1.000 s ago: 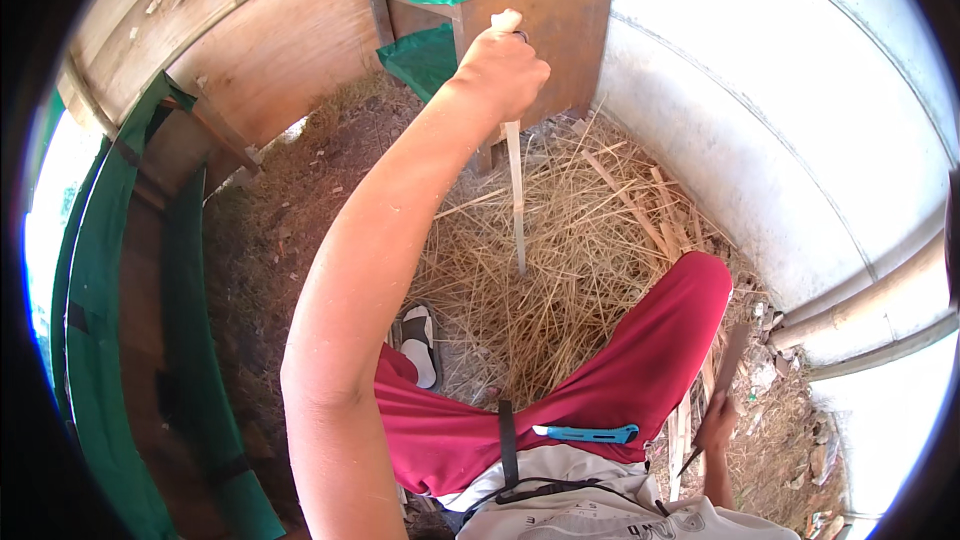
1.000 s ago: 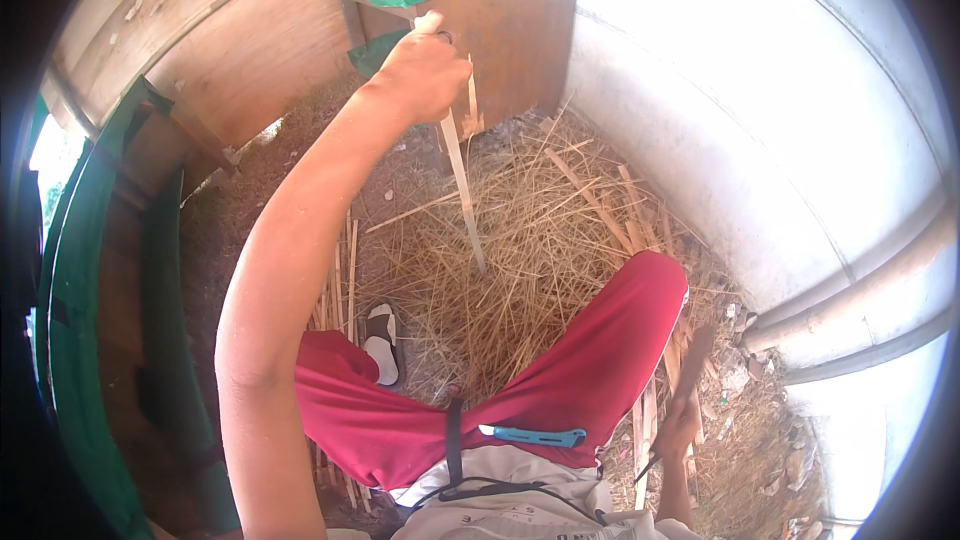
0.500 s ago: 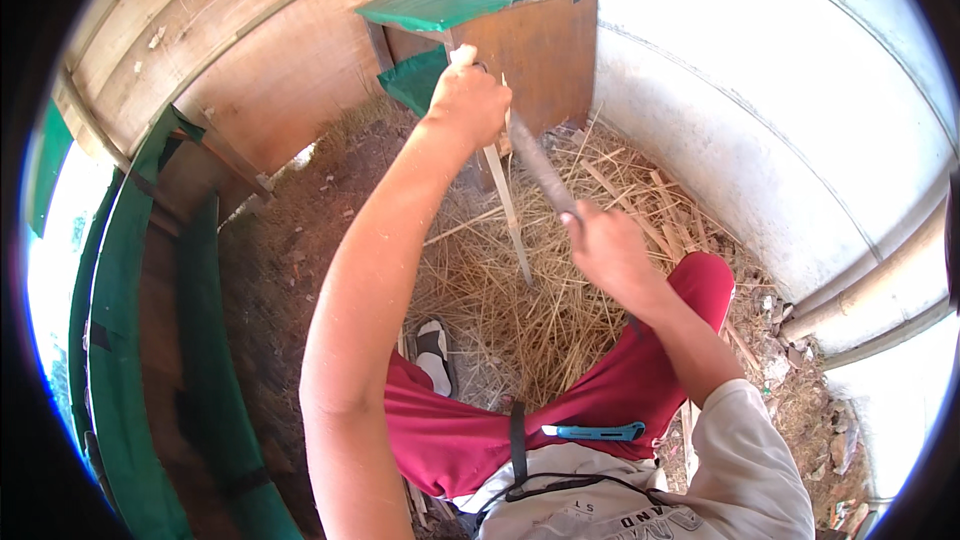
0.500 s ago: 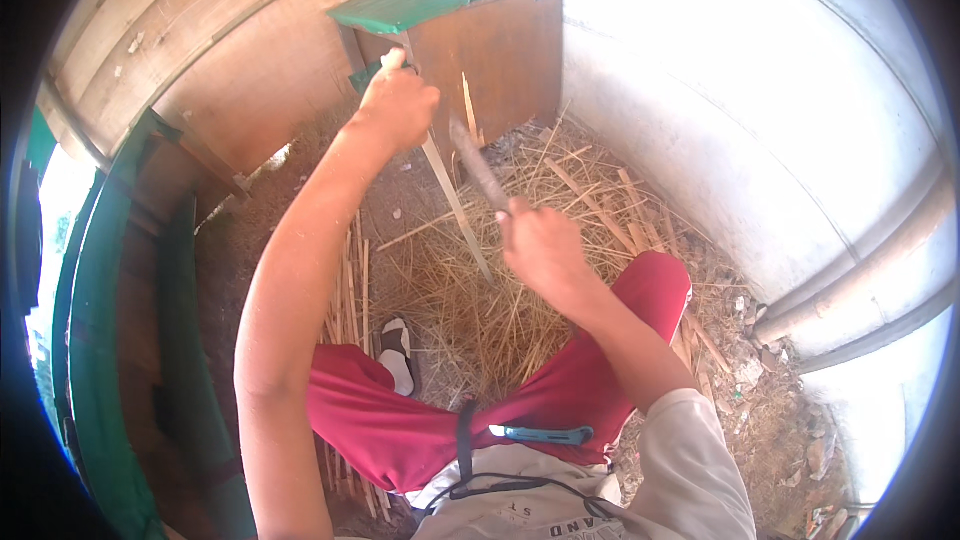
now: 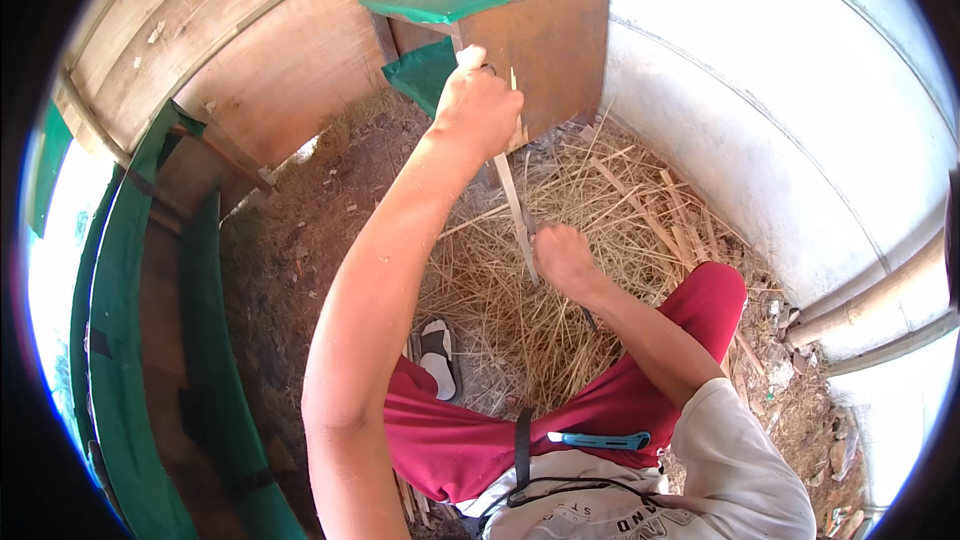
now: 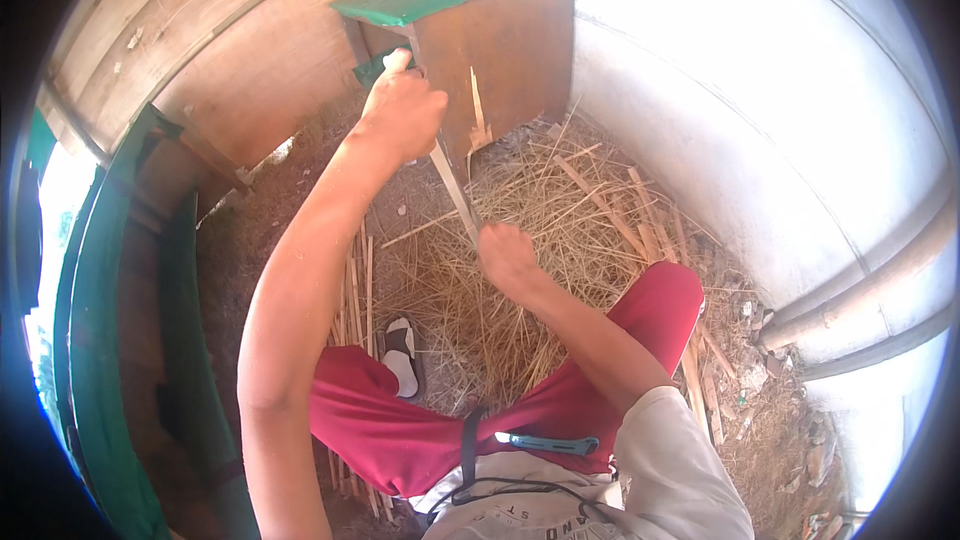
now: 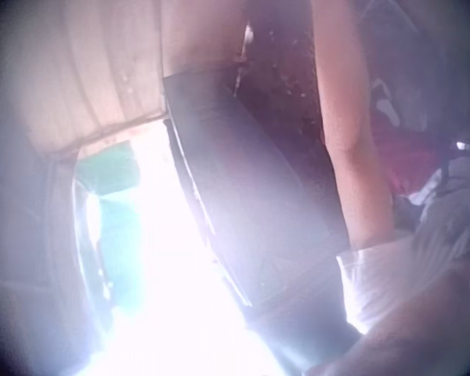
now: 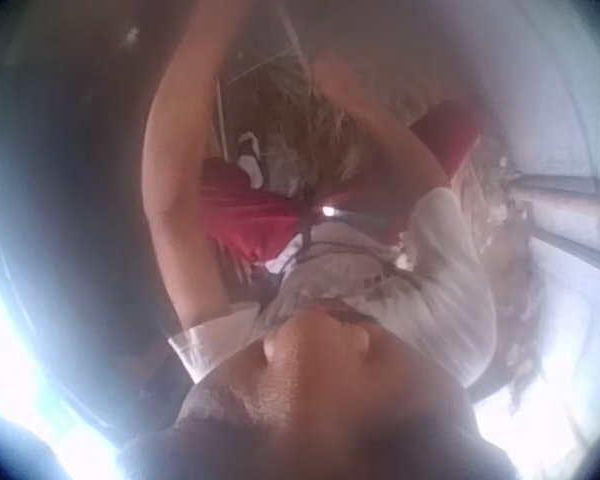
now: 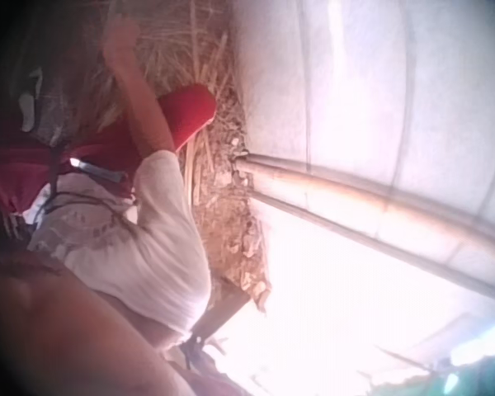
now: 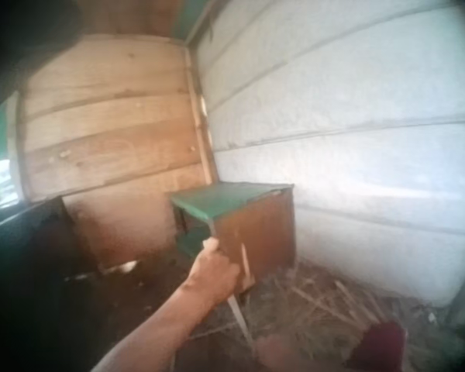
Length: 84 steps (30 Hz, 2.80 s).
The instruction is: The person sits on the ground and uses a utility knife to shave thin strips off long bamboo sticks. They repeatedly scrape the blade along the sticks to remove the outer layer, creating fine shavings that fall onto the straw-covered floor.
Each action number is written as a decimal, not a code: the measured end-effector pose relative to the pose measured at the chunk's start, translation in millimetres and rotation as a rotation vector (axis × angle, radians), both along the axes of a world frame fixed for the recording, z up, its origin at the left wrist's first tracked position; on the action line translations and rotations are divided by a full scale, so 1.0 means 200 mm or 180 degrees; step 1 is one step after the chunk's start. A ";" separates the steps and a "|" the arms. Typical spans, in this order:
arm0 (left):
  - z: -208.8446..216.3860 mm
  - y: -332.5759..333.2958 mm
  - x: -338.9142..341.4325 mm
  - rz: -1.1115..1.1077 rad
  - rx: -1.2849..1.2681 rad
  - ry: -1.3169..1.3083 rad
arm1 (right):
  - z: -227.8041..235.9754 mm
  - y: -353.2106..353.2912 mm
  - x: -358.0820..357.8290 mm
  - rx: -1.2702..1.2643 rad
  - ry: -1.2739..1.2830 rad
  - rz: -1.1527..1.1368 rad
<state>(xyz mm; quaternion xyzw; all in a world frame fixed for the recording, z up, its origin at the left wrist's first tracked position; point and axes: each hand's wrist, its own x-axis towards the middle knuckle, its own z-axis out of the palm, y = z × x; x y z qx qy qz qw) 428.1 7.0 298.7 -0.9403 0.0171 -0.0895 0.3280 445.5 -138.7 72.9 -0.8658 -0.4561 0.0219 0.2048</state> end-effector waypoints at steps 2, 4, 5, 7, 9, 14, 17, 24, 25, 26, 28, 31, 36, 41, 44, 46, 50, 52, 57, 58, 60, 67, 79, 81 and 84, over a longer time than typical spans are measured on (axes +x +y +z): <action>-0.01 0.00 0.00 0.0078 -0.0092 0.0070 | 0.08 0.02 -0.02 0.0190 0.0104 -0.0228; -0.01 -0.01 0.02 0.0124 -0.0113 0.0121 | 0.11 0.02 -0.03 0.0326 0.0249 -0.0433; -0.01 -0.01 0.02 0.0152 -0.0110 0.0142 | 0.13 0.00 -0.05 0.0391 0.0371 -0.0504; -0.03 0.02 0.02 0.0223 -0.0186 0.0235 | -0.01 0.00 -0.07 0.0376 0.0269 -0.0352; -0.01 -0.04 0.07 0.0095 -0.0144 0.0217 | -0.35 -0.05 0.02 0.0284 -0.0260 -0.0087; -0.01 0.01 0.03 0.0117 -0.0094 0.0072 | -0.17 0.04 0.03 0.0469 0.0163 -0.0287; -0.03 0.04 0.02 0.0199 -0.0105 0.0094 | 0.07 0.02 -0.06 0.0295 0.0482 -0.0510; 0.02 -0.07 0.02 0.0284 0.0194 0.0311 | -0.40 -0.08 -0.03 -0.0901 0.0561 -0.0068; 0.02 -0.07 0.02 0.0256 0.0246 0.0287 | -0.42 -0.06 -0.03 -0.0825 0.0588 -0.0164; 0.02 -0.07 0.01 0.0284 0.0174 0.0371 | -0.42 -0.06 -0.04 -0.0782 0.0634 -0.0233; 0.03 -0.04 -0.01 0.0296 0.0067 0.0398 | -0.43 -0.05 -0.04 -0.0561 0.0571 -0.0220; 0.03 0.02 -0.03 0.0358 -0.0012 0.0446 | -0.49 -0.05 -0.02 -0.0776 0.0792 -0.0179; 0.04 0.02 -0.07 0.0448 0.0262 0.0503 | -0.81 -0.14 0.01 -0.1465 0.0678 0.0137; 0.02 0.02 -0.11 0.0372 0.0294 0.0383 | -0.77 -0.13 0.06 -0.1575 0.0726 0.0262; 0.03 0.03 -0.10 0.0403 0.0251 0.0405 | -0.70 -0.13 0.02 -0.1243 0.0791 0.0136; 0.05 0.01 -0.08 0.0464 0.0246 0.0539 | -0.80 -0.18 0.02 -0.1501 0.0879 0.0224; 0.12 0.00 -0.11 0.0380 0.0184 0.0688 | -0.85 -0.24 0.04 -0.1955 0.0894 0.0316; 0.12 0.05 -0.14 0.0131 0.0216 0.0619 | -0.82 -0.21 0.03 -0.1955 0.0975 0.0345; 0.26 0.06 -0.18 -0.0616 0.0054 0.0132 | -0.78 -0.17 0.05 -0.1787 0.1173 0.0026; 0.30 0.05 -0.16 -0.0438 0.0269 0.0278 | -0.78 -0.17 0.06 -0.1684 0.1206 -0.0088; 0.38 0.05 -0.14 -0.0028 0.0679 0.0595 | -0.73 -0.15 0.06 -0.1290 0.1453 -0.0304; 0.36 0.02 -0.05 -0.0214 0.0694 0.0376 | -0.27 -0.12 0.11 0.0030 0.1109 -0.0944; 0.20 -0.12 0.14 -0.0166 0.0653 0.0170 | -0.18 -0.31 0.19 -0.1297 0.0749 -0.0609; 0.19 -0.14 0.15 -0.0161 0.0535 0.0194 | -0.33 -0.36 0.22 -0.1278 0.0492 -0.0742; 0.14 -0.12 0.14 -0.0160 0.0580 0.0235 | -0.35 -0.39 0.20 -0.0586 0.0007 -0.0954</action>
